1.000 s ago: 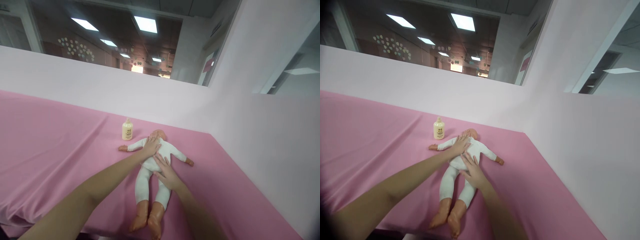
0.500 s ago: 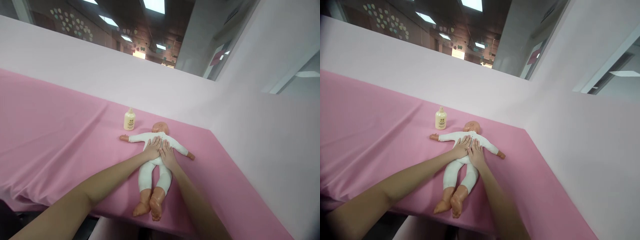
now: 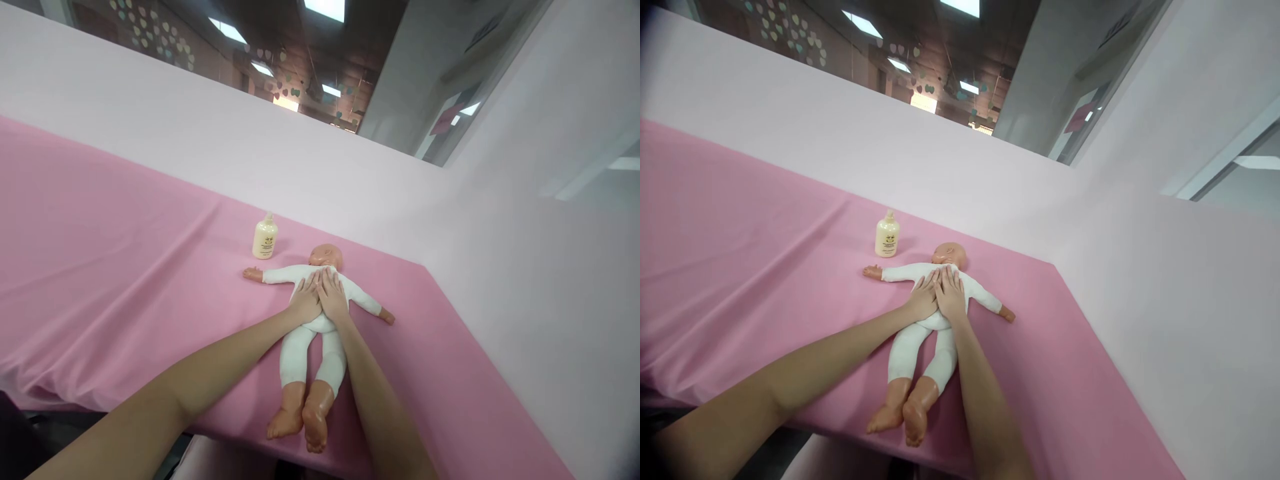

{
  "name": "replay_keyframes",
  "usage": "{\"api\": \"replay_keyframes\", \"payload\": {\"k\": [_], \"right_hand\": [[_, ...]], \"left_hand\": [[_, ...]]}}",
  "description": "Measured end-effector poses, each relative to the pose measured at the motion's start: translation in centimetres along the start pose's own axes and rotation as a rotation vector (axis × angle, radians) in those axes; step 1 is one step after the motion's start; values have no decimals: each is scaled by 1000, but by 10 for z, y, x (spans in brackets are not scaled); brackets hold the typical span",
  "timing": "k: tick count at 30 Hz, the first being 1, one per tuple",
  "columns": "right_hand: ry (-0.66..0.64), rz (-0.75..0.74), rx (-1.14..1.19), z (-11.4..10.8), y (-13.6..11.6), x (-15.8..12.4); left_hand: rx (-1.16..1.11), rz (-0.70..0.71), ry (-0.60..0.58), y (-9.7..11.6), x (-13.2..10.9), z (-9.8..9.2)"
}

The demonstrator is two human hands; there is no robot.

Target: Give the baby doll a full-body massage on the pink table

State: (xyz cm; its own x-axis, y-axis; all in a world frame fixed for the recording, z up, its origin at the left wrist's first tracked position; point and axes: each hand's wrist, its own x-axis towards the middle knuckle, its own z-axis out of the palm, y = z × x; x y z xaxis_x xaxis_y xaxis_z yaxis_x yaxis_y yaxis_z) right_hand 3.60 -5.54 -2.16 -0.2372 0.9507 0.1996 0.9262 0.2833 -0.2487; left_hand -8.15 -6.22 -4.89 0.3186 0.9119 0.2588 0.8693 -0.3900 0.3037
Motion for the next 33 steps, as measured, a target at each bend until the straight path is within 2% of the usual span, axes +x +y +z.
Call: {"api": "replay_keyframes", "payload": {"k": [4,10,14,17,20,22,24,29,33], "right_hand": [[23,90,-23,5,3,0],[10,259,164,5,9,-4],[-13,285,192,9,9,-18],[-34,251,138,14,7,-33],[-95,166,128,14,8,-43],[-149,108,192,11,11,-44],[-162,59,253,7,17,-42],[-77,27,199,5,32,-23],[-1,159,164,10,45,-2]], "left_hand": [[-47,-77,14,1,0,-3],[-105,-146,89,-2,2,3],[-138,-168,127,-3,4,7],[-114,-169,131,-2,3,5],[-60,-26,115,-1,2,1],[-31,114,103,0,1,-1],[-14,189,99,0,-1,-1],[0,253,85,-3,-3,2],[-12,252,57,-5,-1,2]]}}
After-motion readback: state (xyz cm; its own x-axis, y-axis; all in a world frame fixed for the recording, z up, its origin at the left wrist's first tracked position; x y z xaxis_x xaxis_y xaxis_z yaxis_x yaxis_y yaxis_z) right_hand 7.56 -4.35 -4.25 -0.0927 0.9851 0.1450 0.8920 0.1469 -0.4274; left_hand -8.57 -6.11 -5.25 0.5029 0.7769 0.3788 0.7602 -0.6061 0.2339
